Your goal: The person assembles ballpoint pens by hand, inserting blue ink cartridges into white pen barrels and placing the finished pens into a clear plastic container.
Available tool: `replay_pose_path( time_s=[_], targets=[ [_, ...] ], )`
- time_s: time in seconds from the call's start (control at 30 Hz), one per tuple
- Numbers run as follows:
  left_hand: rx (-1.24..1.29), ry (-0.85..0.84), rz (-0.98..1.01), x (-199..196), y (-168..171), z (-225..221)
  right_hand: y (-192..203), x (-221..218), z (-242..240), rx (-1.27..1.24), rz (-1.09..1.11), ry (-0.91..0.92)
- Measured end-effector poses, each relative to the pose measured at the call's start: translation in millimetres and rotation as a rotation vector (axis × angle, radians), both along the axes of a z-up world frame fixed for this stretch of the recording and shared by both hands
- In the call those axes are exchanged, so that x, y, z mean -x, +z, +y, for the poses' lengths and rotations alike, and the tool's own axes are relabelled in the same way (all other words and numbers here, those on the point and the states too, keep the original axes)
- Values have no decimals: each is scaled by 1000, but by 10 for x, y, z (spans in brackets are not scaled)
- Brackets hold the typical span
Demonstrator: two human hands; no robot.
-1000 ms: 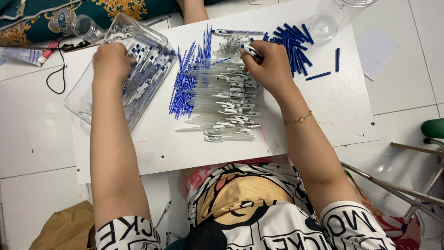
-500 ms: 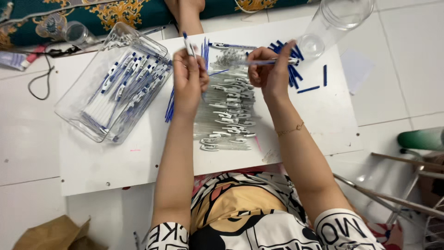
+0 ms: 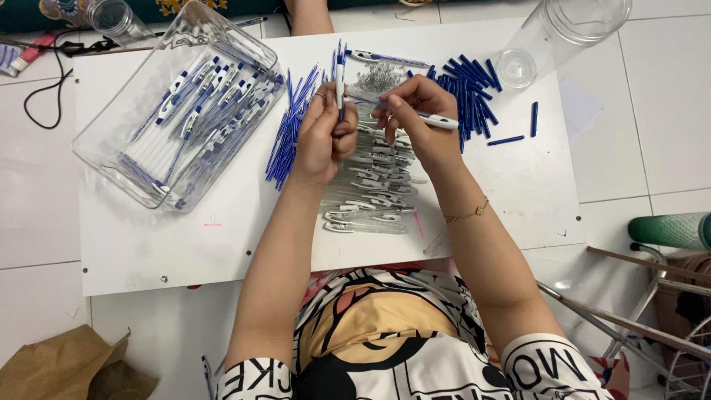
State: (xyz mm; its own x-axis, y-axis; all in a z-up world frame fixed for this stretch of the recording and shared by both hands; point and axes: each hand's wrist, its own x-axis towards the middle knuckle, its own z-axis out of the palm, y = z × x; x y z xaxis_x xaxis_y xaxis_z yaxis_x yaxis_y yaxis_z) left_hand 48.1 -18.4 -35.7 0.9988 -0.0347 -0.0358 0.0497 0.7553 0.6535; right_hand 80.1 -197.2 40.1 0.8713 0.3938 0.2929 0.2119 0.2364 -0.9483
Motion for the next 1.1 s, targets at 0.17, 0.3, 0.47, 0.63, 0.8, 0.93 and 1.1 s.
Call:
replay_pose_path(
  time_s=[0.17, 0.3, 0.47, 0.63, 0.8, 0.93, 1.1],
  targets=[
    [-95, -48, -213, -5, 14, 4, -211, -91, 17, -148, -3, 64],
    [-138, -52, -220, 18, 82, -3, -135, -44, 32, -124, -44, 87],
    [-225, 26, -254, -3, 48, -40, -133, 0, 71, -61, -213, 51],
    [-338, 128, -285, -1, 87, -77, -132, 32, 104, 49, -409, -23],
    [-197, -36, -245, -5, 130, -41, -266, 8, 97, 97, -483, -218],
    [-66, -375, -133, 107, 159, -60, -135, -139, -180, -228, -98, -248],
    [-47, -575, -27, 193, 224, -68, 65, -77, -229, 237, -75, -191]
  ],
)
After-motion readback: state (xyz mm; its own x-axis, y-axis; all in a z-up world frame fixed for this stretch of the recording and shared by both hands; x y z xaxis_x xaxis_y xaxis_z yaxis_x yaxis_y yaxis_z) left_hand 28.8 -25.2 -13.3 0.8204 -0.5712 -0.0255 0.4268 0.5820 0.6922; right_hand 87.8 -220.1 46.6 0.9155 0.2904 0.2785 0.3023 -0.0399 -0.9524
